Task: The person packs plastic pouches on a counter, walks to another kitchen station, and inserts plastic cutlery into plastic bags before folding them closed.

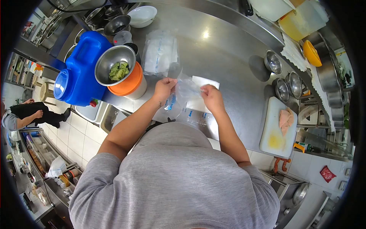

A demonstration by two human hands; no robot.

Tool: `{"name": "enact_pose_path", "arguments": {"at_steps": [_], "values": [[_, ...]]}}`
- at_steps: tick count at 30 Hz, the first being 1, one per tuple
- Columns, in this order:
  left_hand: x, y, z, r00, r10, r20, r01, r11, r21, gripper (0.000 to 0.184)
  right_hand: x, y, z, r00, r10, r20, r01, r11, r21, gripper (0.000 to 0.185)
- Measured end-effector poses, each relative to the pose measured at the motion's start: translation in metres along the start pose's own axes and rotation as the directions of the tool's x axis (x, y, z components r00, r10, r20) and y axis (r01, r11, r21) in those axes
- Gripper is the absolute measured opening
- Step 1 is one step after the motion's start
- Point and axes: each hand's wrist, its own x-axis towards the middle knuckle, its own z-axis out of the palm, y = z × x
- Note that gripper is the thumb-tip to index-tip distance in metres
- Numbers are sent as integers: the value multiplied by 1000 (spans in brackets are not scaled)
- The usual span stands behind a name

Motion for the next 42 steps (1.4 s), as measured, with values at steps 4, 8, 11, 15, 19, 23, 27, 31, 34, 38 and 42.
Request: {"name": "enact_pose_path", "arguments": {"at_steps": [4,8,11,15,19,23,27,31,34,38,42], "values": [[-5,-7,17,995,48,84,-46,999,-27,15,-12,-65,1,985,-167,-48,174,945,276,21],[-5,-1,18,993,86,84,-86,996,-10,16,-1,-17,12,970,18,243,-5,999,-54,29],[-1,-4,12,991,105,78,-107,994,19,16,2,-10,3,953,127,276,-68,975,-213,32],[-8,1,28,997,38,62,-37,999,-10,16,2,-20,4,992,-63,112,67,997,-32,29],[1,-5,12,996,61,60,-64,997,46,16,9,18,11,961,169,218,-70,913,-403,25],[-2,-1,8,997,75,37,-76,997,21,17,-14,-33,-3,978,-43,-204,-23,950,-311,30],[-6,-12,24,977,142,157,-171,967,190,18,12,-53,13,998,44,52,-44,999,-4,29],[-13,0,17,982,117,152,-132,987,93,19,29,-24,15,984,134,114,-155,966,207,26],[-19,11,18,990,92,108,-103,989,104,19,27,-26,20,967,197,164,-250,868,429,19],[-19,10,27,978,91,187,-114,987,112,21,25,-33,24,920,267,288,-389,719,576,19],[-7,5,16,965,53,257,-93,985,146,16,24,-26,23,894,278,351,-446,629,637,20]]}}
